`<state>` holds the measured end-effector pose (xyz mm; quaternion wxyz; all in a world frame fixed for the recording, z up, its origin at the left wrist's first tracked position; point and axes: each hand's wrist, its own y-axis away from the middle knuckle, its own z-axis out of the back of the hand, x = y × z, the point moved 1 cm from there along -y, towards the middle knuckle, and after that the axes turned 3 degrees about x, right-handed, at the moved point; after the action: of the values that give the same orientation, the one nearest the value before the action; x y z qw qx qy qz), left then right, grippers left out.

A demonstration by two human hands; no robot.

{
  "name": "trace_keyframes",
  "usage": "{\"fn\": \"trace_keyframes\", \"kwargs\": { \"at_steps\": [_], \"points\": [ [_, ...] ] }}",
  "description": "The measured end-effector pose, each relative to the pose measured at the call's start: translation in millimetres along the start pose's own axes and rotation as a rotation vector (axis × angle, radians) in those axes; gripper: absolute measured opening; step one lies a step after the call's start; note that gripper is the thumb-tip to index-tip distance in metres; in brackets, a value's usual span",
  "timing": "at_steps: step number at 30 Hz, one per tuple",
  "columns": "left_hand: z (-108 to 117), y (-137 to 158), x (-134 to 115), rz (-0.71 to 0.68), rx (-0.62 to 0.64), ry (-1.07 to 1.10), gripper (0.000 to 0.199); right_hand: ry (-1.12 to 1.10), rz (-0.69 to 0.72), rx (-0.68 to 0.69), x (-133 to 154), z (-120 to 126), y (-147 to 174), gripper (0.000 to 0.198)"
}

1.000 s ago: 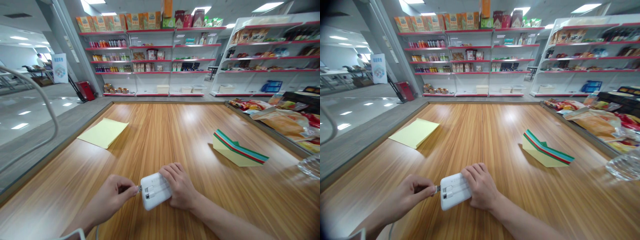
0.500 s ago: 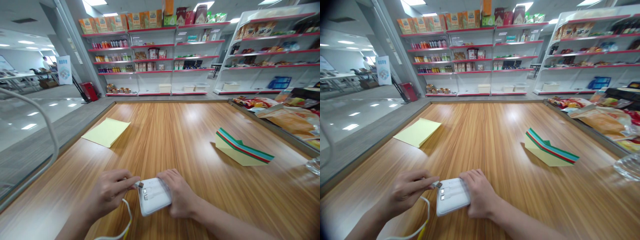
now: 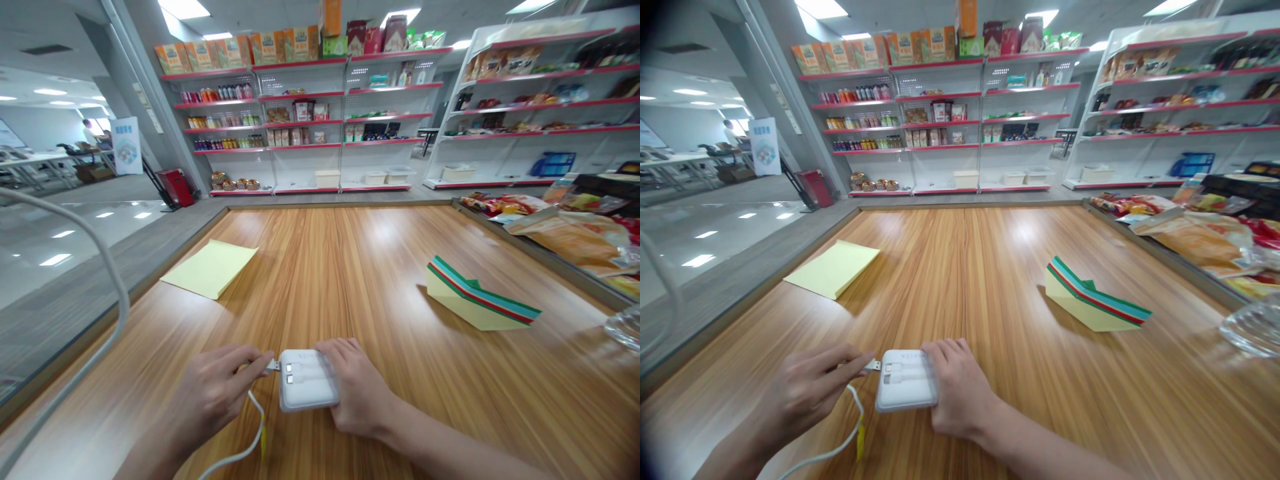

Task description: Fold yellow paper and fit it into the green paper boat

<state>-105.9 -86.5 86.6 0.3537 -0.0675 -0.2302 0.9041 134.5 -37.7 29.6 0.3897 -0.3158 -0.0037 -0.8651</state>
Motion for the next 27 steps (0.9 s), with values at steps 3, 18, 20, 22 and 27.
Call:
{"fn": "trace_keyframes", "kwargs": {
  "at_steps": [3, 18, 20, 22, 27],
  "points": [
    [2, -1, -1, -0.027, 0.024, -0.035, 0.028, -0.037, -0.021, 0.033, 5, 2, 1, 0.065],
    [-3, -10, -13, 0.9, -0.132, 1.471, 0.039, -0.545, -0.197, -0.046, 25, 8, -3, 0.048],
    [2, -1, -22, 1.091, -0.132, 1.742, 0.038, -0.635, -0.247, -0.037, 32, 12, -2, 0.047],
    [2, 9, -39, 1.097, -0.039, 1.893, 0.046, -0.709, -0.279, -0.021, 41, 15, 1, 0.044],
    [-18, 17, -94, 0.811, -0.215, 1.73, 0.098, -0.871, -0.212, 0.134, 70, 9, 6, 0.04]
  ]
}}
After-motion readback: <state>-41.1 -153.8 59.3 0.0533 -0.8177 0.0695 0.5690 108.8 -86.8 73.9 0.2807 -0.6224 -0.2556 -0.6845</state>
